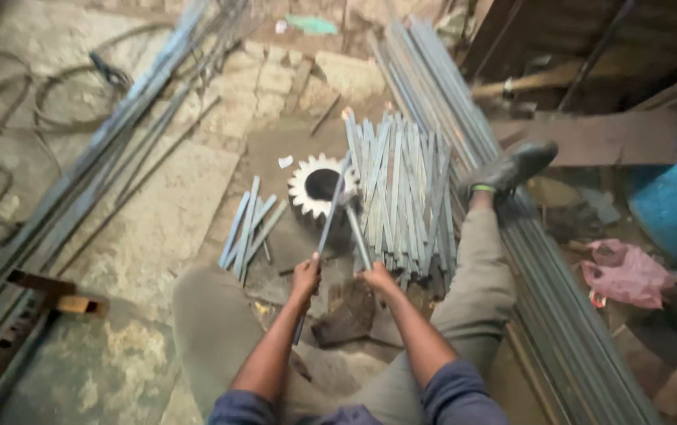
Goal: The person sits on the floor and repeatedly hammers thin metal strips against a large gear-shaped metal object. They pick up strips from a pile, strike them with a hammer, and place them aside.
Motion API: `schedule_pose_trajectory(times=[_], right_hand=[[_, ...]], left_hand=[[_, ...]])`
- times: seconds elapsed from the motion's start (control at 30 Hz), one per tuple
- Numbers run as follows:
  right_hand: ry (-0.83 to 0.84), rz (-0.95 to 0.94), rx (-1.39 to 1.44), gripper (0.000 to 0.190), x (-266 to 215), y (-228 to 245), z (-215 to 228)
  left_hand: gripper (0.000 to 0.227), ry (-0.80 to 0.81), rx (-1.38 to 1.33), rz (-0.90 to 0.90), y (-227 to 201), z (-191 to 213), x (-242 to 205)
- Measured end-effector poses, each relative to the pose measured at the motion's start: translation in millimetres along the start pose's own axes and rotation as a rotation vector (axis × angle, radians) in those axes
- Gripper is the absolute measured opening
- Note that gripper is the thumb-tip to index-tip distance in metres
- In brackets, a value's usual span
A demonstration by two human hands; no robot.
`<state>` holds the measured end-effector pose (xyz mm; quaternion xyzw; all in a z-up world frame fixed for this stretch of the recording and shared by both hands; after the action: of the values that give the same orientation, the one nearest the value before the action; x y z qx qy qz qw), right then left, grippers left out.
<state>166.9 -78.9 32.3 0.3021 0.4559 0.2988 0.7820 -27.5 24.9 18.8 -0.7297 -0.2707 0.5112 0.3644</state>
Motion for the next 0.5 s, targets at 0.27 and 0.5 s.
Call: schedule_pose_trajectory(times=[0.27, 0.5], right_hand=[[0.023, 0.051, -0.108, 0.020, 37, -50, -5], [-0.029, 0.014, -0.076, 0.024, 36, -29, -1]], left_hand=[[0.024, 0.083, -0.098, -0.212, -16, -20, 43], [0.037, 0.005, 0.108, -0.054, -2, -8, 24]])
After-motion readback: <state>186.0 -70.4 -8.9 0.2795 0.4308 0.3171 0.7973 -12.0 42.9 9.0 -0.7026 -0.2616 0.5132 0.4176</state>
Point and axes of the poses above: each hand's wrist, its own x-axis towards the middle knuckle, its own z-axis out of the back of the hand, y = z × x, the point moved 5 cm from there along x, towards the middle knuckle, and after that the axes turned 14 degrees about -x, right-handed, at the moved point
